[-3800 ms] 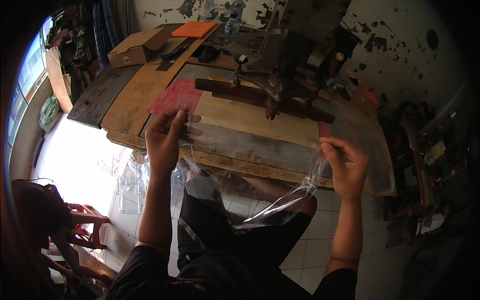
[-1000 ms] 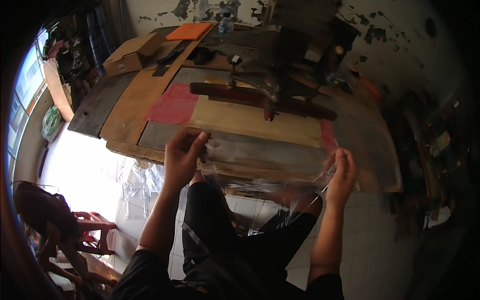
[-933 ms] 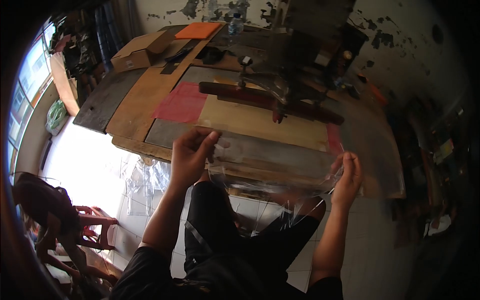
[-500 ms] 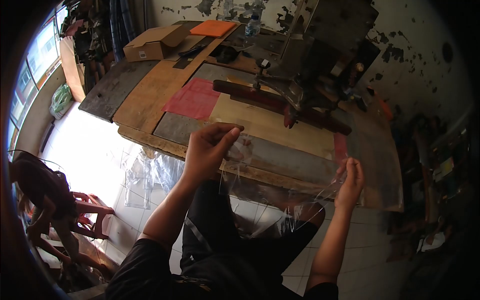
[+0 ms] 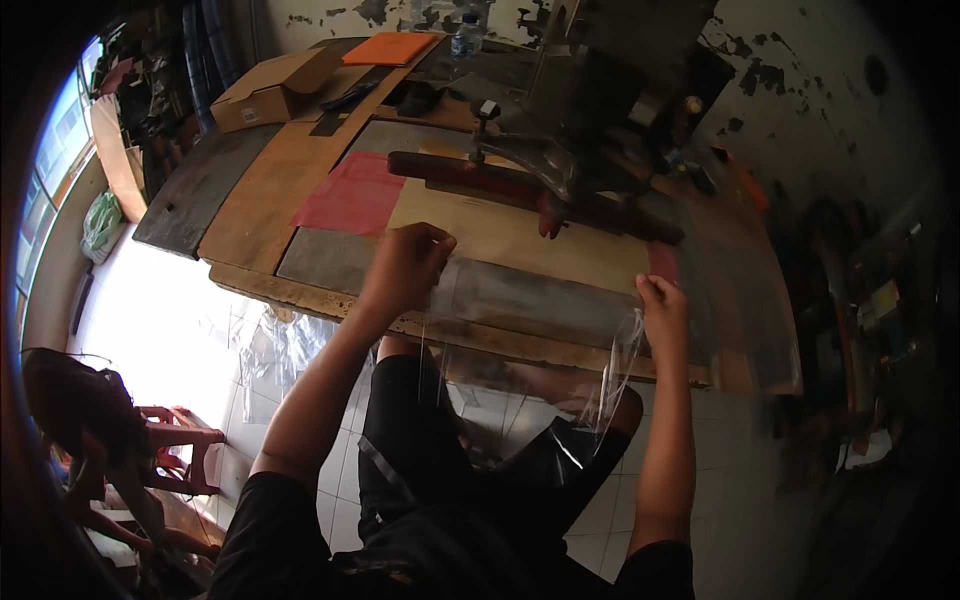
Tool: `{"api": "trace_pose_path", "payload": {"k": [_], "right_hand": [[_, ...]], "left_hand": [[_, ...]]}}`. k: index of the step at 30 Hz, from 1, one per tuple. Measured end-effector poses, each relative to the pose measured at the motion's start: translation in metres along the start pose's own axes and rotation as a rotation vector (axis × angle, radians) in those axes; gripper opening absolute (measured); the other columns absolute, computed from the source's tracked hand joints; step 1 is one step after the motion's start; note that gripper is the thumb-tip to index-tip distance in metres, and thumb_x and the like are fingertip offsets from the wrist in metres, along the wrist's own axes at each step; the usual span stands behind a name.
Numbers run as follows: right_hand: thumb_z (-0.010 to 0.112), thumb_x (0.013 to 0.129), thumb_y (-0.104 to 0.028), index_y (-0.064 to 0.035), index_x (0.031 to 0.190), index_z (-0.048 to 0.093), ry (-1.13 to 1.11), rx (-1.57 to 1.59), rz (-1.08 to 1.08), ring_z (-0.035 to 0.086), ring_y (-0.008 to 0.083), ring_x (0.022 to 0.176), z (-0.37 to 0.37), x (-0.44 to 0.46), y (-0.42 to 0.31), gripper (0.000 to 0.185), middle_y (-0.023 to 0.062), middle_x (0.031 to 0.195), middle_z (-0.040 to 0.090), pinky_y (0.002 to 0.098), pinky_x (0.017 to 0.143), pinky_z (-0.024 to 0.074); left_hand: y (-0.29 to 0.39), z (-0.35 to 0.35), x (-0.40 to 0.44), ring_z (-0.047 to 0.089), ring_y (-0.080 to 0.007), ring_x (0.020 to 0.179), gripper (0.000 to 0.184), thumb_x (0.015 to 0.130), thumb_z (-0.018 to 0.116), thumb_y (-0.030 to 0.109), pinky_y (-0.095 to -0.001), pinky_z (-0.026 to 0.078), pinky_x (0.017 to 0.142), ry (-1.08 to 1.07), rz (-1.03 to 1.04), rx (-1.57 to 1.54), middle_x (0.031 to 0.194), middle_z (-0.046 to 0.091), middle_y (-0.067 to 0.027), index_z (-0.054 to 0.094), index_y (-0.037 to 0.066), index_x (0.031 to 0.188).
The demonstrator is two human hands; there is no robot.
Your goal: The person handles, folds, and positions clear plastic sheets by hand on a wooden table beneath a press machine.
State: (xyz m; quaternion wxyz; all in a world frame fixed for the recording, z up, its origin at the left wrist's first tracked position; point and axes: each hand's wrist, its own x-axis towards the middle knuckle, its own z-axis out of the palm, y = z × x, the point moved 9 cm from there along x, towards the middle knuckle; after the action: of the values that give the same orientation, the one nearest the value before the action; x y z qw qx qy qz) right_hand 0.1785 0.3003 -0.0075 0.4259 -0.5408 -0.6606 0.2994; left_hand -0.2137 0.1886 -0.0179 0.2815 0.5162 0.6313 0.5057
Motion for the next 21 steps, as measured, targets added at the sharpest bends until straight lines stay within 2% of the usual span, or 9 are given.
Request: {"api": "trace_pose_path", "payload": {"k": [1,4,8,10,12,14,16,19,21], "right_hand": [[0.068,0.101,-0.025,0.0035,0.104,0.073,-0.080,-0.069,0.039,0.060,0.0110,0.070,0.009,0.009,0.008,0.029,0.0029,0.078,0.067,0.0323,0.066,0.0481],[0.072,0.096,-0.020,0.0015,0.102,0.073,-0.064,-0.204,-0.043,0.066,0.0158,0.070,0.024,0.043,0.026,0.022,0.0081,0.077,0.069,0.0345,0.067,0.0501],[0.074,0.092,-0.012,0.0002,0.095,0.071,-0.053,-0.286,-0.041,0.069,0.0205,0.073,0.033,0.059,0.013,0.013,0.0112,0.080,0.070,0.0361,0.069,0.0515],[0.074,0.091,-0.006,0.0011,0.090,0.069,-0.008,-0.556,-0.332,0.061,0.0144,0.071,0.035,0.065,-0.010,0.009,0.0067,0.074,0.065,0.0337,0.065,0.0482],[0.073,0.092,-0.006,0.0006,0.092,0.069,-0.024,-0.520,-0.307,0.061,0.0153,0.072,0.026,0.068,0.004,0.008,0.0068,0.078,0.065,0.0336,0.066,0.0488],[0.072,0.093,-0.006,0.0000,0.095,0.070,-0.040,-0.483,-0.281,0.061,0.0163,0.072,0.025,0.069,0.015,0.007,0.0069,0.081,0.066,0.0335,0.066,0.0494],[0.071,0.097,-0.010,0.0000,0.102,0.071,0.038,-0.234,-0.261,0.065,0.0186,0.076,0.018,0.064,0.016,0.011,0.0093,0.087,0.067,0.0341,0.072,0.0524],[0.067,0.102,-0.016,0.0000,0.108,0.074,-0.068,-0.143,-0.146,0.067,0.0192,0.081,0.024,0.056,0.006,0.018,0.0090,0.097,0.067,0.0336,0.074,0.0529],[0.067,0.102,-0.019,0.0001,0.112,0.074,-0.144,-0.194,-0.205,0.068,0.0204,0.087,0.032,0.041,-0.021,0.023,0.0095,0.103,0.067,0.0335,0.078,0.0530]], "left_hand": [[-0.008,0.003,0.011,0.066,-0.0099,0.063,0.025,0.101,0.071,0.021,-0.0278,0.051,0.060,-0.008,0.003,-0.001,0.072,0.070,-0.0050,0.071,-0.004,0.102],[-0.015,0.009,0.039,0.069,-0.0160,0.062,0.024,0.098,0.072,0.020,-0.0314,0.053,0.060,0.006,0.050,0.213,0.070,0.071,-0.0084,0.072,-0.003,0.104],[-0.019,0.015,0.066,0.074,-0.0276,0.070,0.024,0.094,0.072,0.021,-0.0393,0.057,0.066,0.010,0.146,0.470,0.076,0.074,-0.0171,0.075,0.000,0.105],[-0.026,0.015,0.086,0.075,-0.0310,0.073,0.024,0.094,0.071,0.022,-0.0415,0.058,0.069,-0.013,0.220,0.556,0.079,0.075,-0.0201,0.076,0.001,0.106],[-0.037,0.003,0.087,0.076,-0.0330,0.078,0.024,0.093,0.071,0.021,-0.0424,0.058,0.073,-0.072,0.002,0.399,0.083,0.076,-0.0227,0.078,0.002,0.107],[-0.029,0.003,0.086,0.076,-0.0337,0.079,0.024,0.093,0.071,0.020,-0.0425,0.058,0.073,-0.079,0.089,0.461,0.084,0.076,-0.0224,0.078,0.001,0.107],[-0.011,0.008,0.076,0.075,-0.0340,0.077,0.022,0.093,0.071,0.018,-0.0423,0.058,0.072,-0.041,0.257,0.506,0.085,0.076,-0.0209,0.079,0.000,0.104],[-0.018,0.010,0.078,0.075,-0.0339,0.075,0.022,0.093,0.071,0.017,-0.0424,0.058,0.071,0.000,0.239,0.536,0.084,0.075,-0.0212,0.078,0.000,0.105],[-0.015,0.011,0.077,0.074,-0.0336,0.075,0.022,0.093,0.071,0.017,-0.0422,0.058,0.071,-0.005,0.227,0.532,0.083,0.075,-0.0215,0.078,-0.001,0.105]]}}
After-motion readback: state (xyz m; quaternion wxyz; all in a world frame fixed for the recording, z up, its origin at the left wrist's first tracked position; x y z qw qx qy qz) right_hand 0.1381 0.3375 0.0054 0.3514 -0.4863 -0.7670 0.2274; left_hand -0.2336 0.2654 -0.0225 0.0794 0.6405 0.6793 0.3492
